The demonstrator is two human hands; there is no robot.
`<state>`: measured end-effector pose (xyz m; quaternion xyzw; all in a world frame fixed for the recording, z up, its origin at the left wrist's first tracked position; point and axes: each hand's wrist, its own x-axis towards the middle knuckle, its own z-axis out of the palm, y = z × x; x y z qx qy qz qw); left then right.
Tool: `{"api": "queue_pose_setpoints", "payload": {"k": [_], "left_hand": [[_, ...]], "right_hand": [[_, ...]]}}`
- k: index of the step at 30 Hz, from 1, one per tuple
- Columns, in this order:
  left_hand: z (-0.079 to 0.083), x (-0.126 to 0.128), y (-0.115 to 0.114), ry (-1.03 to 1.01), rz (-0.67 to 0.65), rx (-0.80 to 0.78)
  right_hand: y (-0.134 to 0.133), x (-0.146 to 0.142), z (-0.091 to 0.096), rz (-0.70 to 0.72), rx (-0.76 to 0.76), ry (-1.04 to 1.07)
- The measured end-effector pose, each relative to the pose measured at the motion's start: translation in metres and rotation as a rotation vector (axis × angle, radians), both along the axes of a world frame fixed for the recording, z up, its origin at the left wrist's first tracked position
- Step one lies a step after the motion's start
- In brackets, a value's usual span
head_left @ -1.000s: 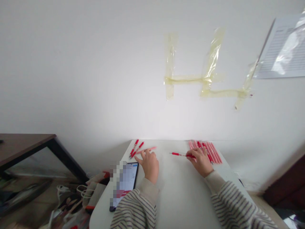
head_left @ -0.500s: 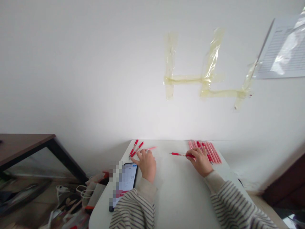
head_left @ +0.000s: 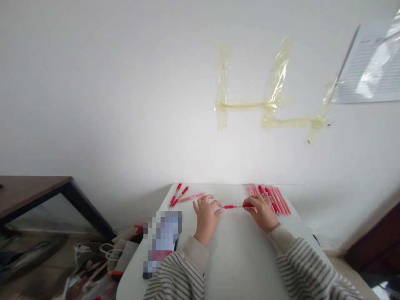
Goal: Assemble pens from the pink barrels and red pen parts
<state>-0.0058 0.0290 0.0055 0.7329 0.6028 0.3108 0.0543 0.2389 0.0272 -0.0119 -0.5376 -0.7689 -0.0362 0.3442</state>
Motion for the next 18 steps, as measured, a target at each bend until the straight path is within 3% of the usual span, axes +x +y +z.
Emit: {"api": "queue_pose_setpoints", "payload": {"k": [18], "left_hand": [[0.003, -0.011, 0.003, 0.046, 0.176, -0.017]], "right_hand": [[0.003, 0.003, -0.003, -0.055, -0.019, 0.012]]}}
